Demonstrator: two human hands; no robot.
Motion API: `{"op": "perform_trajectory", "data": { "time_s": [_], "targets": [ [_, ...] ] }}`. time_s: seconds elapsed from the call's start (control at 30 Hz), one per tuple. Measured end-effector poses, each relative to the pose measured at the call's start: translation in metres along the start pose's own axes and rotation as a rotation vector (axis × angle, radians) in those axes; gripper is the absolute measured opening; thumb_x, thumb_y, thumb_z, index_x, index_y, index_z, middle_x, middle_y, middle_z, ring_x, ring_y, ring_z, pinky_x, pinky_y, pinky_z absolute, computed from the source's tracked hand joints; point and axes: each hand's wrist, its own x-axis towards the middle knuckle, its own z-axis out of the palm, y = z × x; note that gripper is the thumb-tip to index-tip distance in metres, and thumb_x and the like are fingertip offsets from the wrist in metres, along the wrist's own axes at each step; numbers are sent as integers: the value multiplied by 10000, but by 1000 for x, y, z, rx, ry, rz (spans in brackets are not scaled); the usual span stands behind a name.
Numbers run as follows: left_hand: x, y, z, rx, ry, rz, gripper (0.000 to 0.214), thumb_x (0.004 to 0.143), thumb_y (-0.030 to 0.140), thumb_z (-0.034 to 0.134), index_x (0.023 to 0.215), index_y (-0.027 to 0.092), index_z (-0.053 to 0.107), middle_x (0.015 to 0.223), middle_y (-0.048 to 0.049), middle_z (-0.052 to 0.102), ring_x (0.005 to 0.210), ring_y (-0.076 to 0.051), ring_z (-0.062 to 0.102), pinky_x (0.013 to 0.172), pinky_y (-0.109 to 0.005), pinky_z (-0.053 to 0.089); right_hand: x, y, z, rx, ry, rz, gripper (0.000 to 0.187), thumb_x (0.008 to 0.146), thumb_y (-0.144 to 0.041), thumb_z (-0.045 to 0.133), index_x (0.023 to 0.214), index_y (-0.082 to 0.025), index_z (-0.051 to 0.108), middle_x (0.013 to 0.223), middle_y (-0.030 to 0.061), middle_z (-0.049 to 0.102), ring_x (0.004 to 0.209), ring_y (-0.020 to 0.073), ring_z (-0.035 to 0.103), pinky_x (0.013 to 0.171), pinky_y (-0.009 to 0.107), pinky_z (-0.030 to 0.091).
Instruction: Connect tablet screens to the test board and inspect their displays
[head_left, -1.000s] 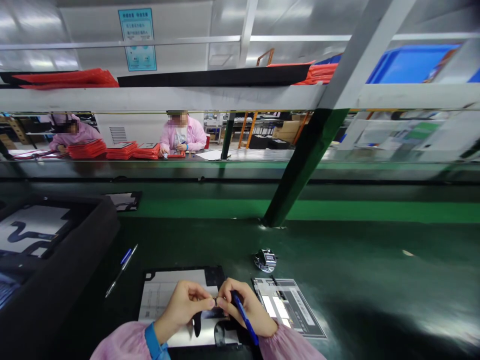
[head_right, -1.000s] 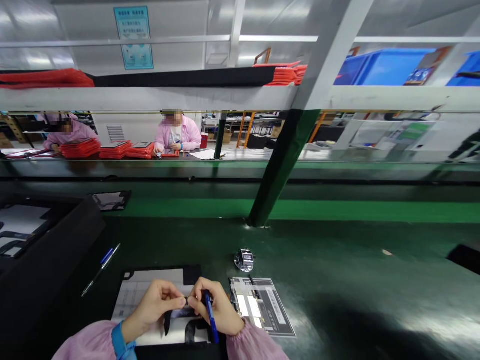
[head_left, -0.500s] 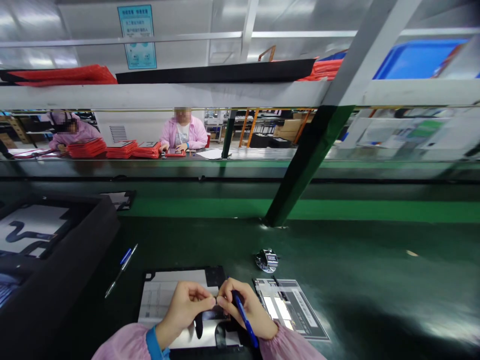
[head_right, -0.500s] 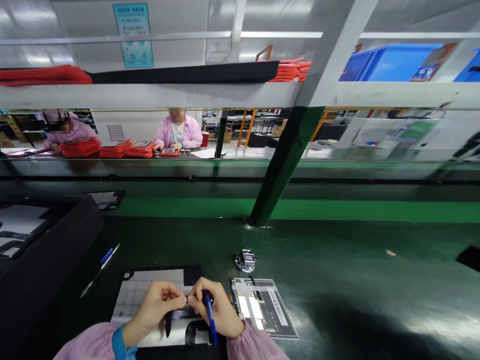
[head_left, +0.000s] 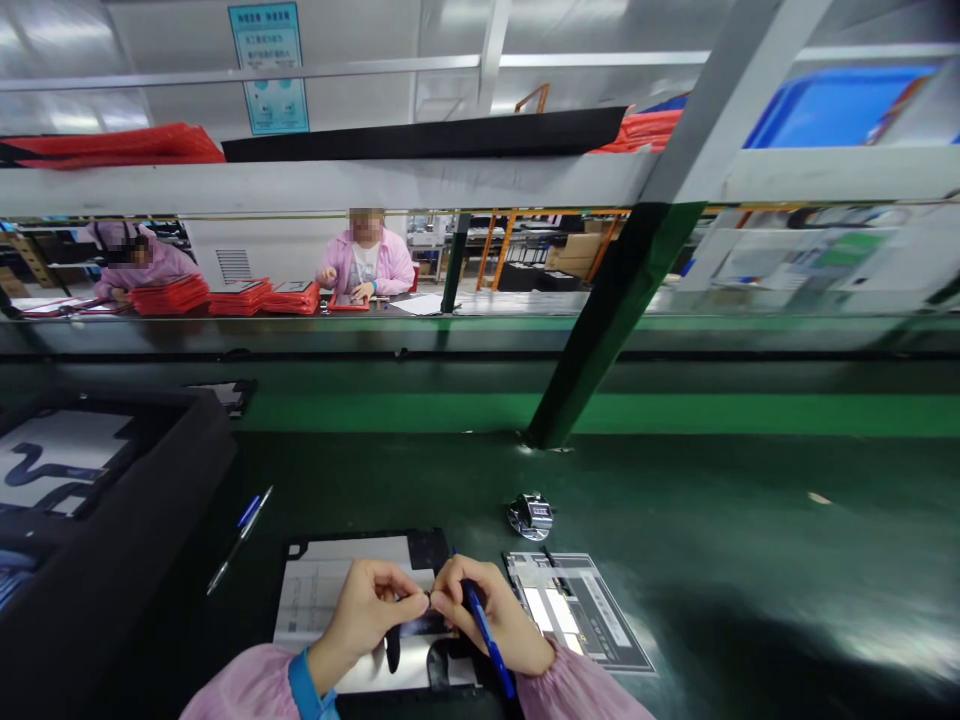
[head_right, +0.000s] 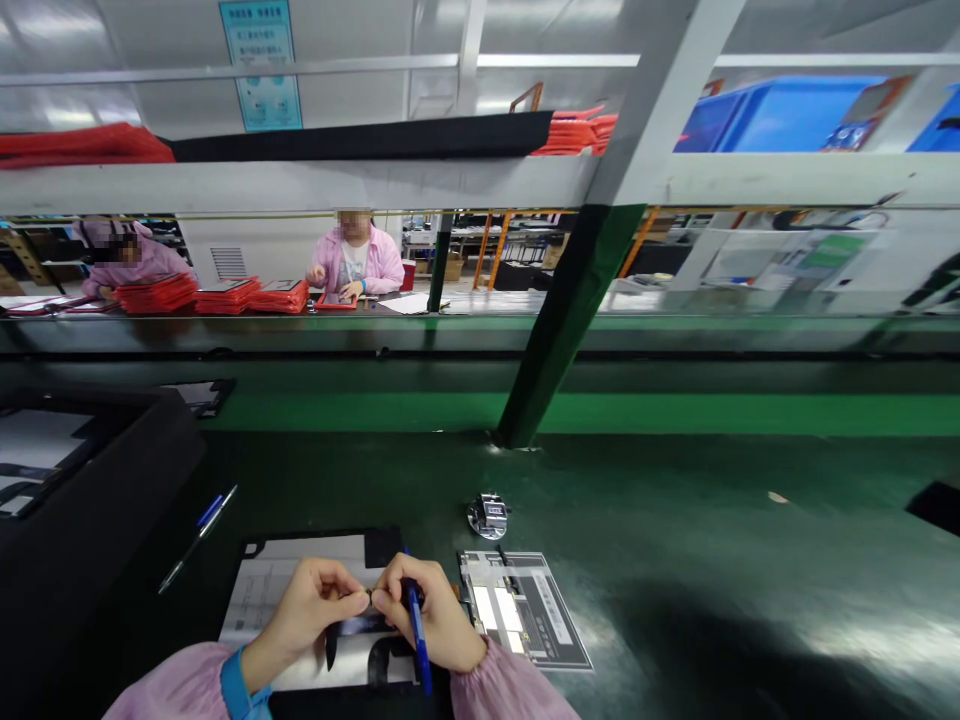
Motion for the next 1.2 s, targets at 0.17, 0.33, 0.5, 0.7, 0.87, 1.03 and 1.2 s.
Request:
{"op": "perform_trajectory", "data": {
  "time_s": [0.17,0.33,0.5,0.7,0.87,1.03,1.2],
  "targets": [
    [1,-4,2,-9,32,52,199,531,305,794,547,124,713,474,-18,609,427,-57,375,465,-216,243,0,1,1,42,35,-1,379,767,-282,747,654,-199,395,674,-24,567,496,80,508,467,187,413],
    [1,-5,1,-19,10,36,222,523,328,804,544,127,711,490,-25,619,444,-66,401,476,-220,266,1,-1,1,53,20,4,380,768,-276,747,652,-199,393,676,-21,570,501,83,516,477,191,417],
    [2,-2,-3,-15,-73,-29,267,490,350,836,556,122,714,496,-28,628,451,-74,437,481,-222,285,-1,-2,0,-12,-12,-14,372,773,-261,742,643,-199,399,655,-25,572,500,89,532,489,196,408],
    [1,-1,-1,10,-55,51,263,545,372,817,603,131,731,563,-57,682,500,-114,531,507,-228,372,-2,0,-3,-13,5,-13,367,771,-264,745,647,-200,405,662,-25,572,491,89,538,479,195,412],
    [-8,2,6,140,56,199,205,671,357,748,743,166,769,747,-88,756,683,-199,667,603,-256,489,-3,-1,-6,28,33,7,286,790,-287,729,723,-202,464,710,-20,586,519,95,557,493,201,444],
    [-14,4,10,6,17,147,291,697,420,736,818,158,771,841,-110,769,799,-254,715,732,-315,569,-5,-3,-8,16,19,22,231,854,-340,649,768,-206,483,737,-11,572,548,103,569,511,218,473],
    [-14,7,12,-64,-7,145,236,676,371,760,775,157,773,811,-105,771,791,-260,725,740,-321,586,-6,-5,-9,2,-19,30,217,908,-361,565,779,-209,480,757,8,588,558,109,584,522,232,479]
  ]
}}
